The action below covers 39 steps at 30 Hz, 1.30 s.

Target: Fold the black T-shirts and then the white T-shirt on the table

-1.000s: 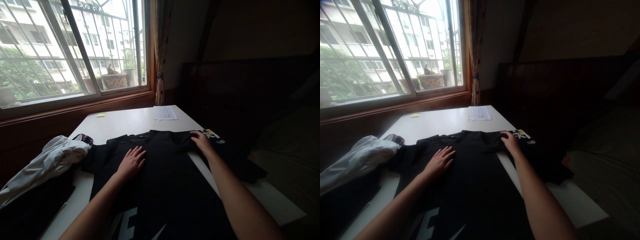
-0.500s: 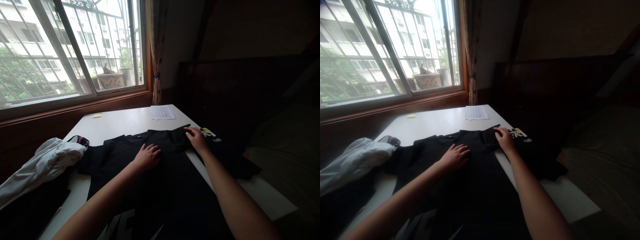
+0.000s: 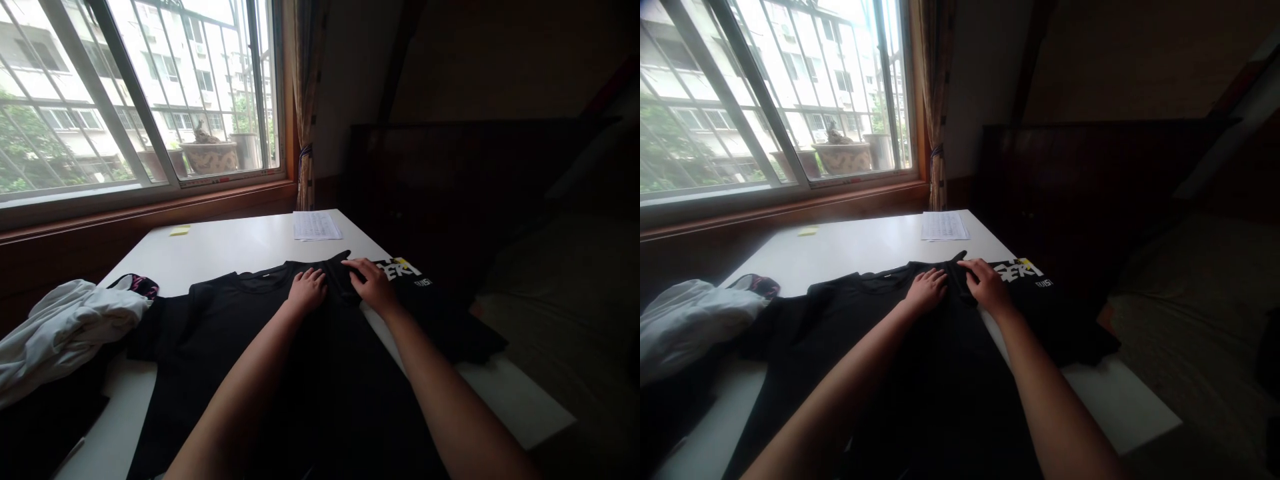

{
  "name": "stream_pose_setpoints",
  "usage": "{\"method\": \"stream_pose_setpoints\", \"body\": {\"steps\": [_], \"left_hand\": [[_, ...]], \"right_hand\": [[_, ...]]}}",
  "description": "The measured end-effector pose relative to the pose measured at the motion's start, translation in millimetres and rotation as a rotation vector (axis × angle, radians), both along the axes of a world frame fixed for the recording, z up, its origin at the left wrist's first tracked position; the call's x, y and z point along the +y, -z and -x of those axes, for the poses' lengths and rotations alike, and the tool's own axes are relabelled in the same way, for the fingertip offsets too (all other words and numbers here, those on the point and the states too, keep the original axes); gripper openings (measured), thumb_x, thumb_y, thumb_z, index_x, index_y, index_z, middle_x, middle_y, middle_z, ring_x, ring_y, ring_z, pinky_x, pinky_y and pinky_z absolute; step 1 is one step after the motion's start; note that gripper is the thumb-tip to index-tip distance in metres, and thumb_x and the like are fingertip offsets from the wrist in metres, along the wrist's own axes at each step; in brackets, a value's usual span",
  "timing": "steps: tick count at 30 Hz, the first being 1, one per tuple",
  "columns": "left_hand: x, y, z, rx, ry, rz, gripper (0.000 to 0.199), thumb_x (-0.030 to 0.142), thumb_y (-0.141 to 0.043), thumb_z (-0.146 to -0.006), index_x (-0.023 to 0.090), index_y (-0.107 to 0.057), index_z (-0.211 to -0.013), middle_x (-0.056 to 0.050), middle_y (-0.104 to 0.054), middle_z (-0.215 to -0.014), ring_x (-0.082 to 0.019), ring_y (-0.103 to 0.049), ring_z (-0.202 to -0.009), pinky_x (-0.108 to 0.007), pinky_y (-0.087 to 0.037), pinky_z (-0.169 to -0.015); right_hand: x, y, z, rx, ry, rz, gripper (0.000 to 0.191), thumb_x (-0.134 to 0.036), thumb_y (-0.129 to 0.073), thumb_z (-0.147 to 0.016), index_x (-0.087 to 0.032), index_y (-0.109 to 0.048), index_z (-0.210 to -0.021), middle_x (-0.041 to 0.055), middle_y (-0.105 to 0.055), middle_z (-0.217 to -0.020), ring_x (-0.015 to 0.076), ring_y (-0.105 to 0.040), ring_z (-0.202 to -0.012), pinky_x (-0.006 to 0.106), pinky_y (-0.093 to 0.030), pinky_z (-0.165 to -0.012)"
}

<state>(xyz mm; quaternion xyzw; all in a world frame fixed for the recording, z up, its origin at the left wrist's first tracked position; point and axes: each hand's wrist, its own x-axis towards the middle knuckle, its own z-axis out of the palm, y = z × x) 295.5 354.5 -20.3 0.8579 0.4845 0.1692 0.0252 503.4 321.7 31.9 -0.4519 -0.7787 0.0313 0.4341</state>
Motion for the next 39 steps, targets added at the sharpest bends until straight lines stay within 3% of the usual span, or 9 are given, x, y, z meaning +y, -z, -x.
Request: {"method": "stream_pose_setpoints", "body": {"steps": [7,10,12,15,19,24,31,34,39], "left_hand": [[17,-1.6,2,-0.037,-0.034,0.023,0.046,0.039,-0.042,-0.101,0.031,-0.051,-0.146,-0.008,-0.047,-0.158,-0.036,-0.037,-0.143,-0.062,-0.033,-0.11],[22,-2.9,12,-0.05,-0.013,0.053,0.049,0.038,-0.049,-0.098,0.028,-0.051,-0.146,-0.01,-0.048,-0.156,-0.035,-0.038,-0.142,-0.057,-0.034,-0.11],[26,-3.3,22,-0.063,0.003,0.081,0.055,0.037,-0.055,-0.094,0.027,-0.048,-0.148,-0.011,-0.05,-0.154,-0.033,-0.041,-0.141,-0.052,-0.036,-0.111],[32,-3.4,37,-0.085,0.027,0.116,0.058,0.031,-0.056,-0.093,0.028,-0.045,-0.15,-0.009,-0.052,-0.152,-0.03,-0.043,-0.14,-0.047,-0.037,-0.112],[38,-3.6,51,-0.125,0.064,0.13,0.052,0.026,-0.053,-0.094,0.031,-0.052,-0.145,-0.005,-0.053,-0.152,-0.029,-0.043,-0.14,-0.048,-0.039,-0.112],[46,-3.8,58,-0.219,0.094,0.138,0.041,0.027,-0.056,-0.092,0.024,-0.066,-0.132,-0.006,-0.063,-0.143,-0.026,-0.053,-0.134,-0.04,-0.042,-0.114],[52,-13.5,60,-0.353,-0.002,0.147,0.047,0.031,-0.028,-0.106,0.021,-0.059,-0.141,-0.006,-0.073,-0.127,-0.023,-0.066,-0.121,-0.038,-0.051,-0.105],[49,-23.5,62,-0.33,0.059,0.131,0.05,0.031,-0.024,-0.107,0.017,-0.055,-0.144,-0.009,-0.069,-0.134,-0.021,-0.065,-0.122,-0.035,-0.051,-0.106],[28,-28.0,42,-0.18,0.255,0.059,0.039,0.031,-0.046,-0.1,0.023,-0.065,-0.134,-0.005,-0.062,-0.143,-0.022,-0.053,-0.137,-0.038,-0.035,-0.121]], "right_hand": [[-15,-10.3,21,0.09,-0.115,0.105,0.04,-0.023,-0.056,-0.092,-0.035,-0.065,-0.13,0.0015,-0.071,-0.124,0.0255,-0.066,-0.116,0.046,-0.052,-0.106],[-21,-13.7,28,0.273,-0.242,0.268,0.039,-0.034,-0.063,-0.091,-0.032,-0.063,-0.131,0.0035,-0.075,-0.115,0.0248,-0.072,-0.1,0.041,-0.061,-0.082],[-21,-14.8,28,0.408,-0.298,0.385,0.038,-0.044,-0.061,-0.093,-0.028,-0.064,-0.127,0.0055,-0.075,-0.109,0.0233,-0.074,-0.087,0.035,-0.061,-0.065],[-12,-10.5,18,0.516,-0.166,0.416,0.039,-0.053,-0.055,-0.095,-0.022,-0.069,-0.114,0.0076,-0.076,-0.097,0.0207,-0.072,-0.072,0.029,-0.054,-0.053],[4,6.3,2,0.296,0.059,0.432,0.029,-0.049,-0.064,-0.088,-0.022,-0.073,-0.095,0.0047,-0.073,-0.084,0.0193,-0.067,-0.068,0.032,-0.054,-0.063],[7,22.7,-2,-0.028,-0.068,0.597,0.026,-0.048,-0.074,-0.079,-0.023,-0.072,-0.085,0.0035,-0.071,-0.089,0.0215,-0.065,-0.082,0.033,-0.051,-0.075],[7,26.0,-20,-0.069,-0.169,0.863,0.036,-0.037,-0.082,-0.07,-0.024,-0.065,-0.098,-0.0006,-0.068,-0.088,0.0188,-0.063,-0.079,0.029,-0.048,-0.07],[10,28.3,-30,-0.035,-0.203,0.91,0.036,-0.034,-0.082,-0.069,-0.024,-0.065,-0.099,-0.0011,-0.067,-0.086,0.0188,-0.063,-0.08,0.029,-0.048,-0.071],[12,30.3,-33,-0.027,-0.223,0.927,0.032,-0.034,-0.082,-0.068,-0.022,-0.067,-0.094,0.0002,-0.067,-0.085,0.02,-0.063,-0.081,0.029,-0.047,-0.072]]}}
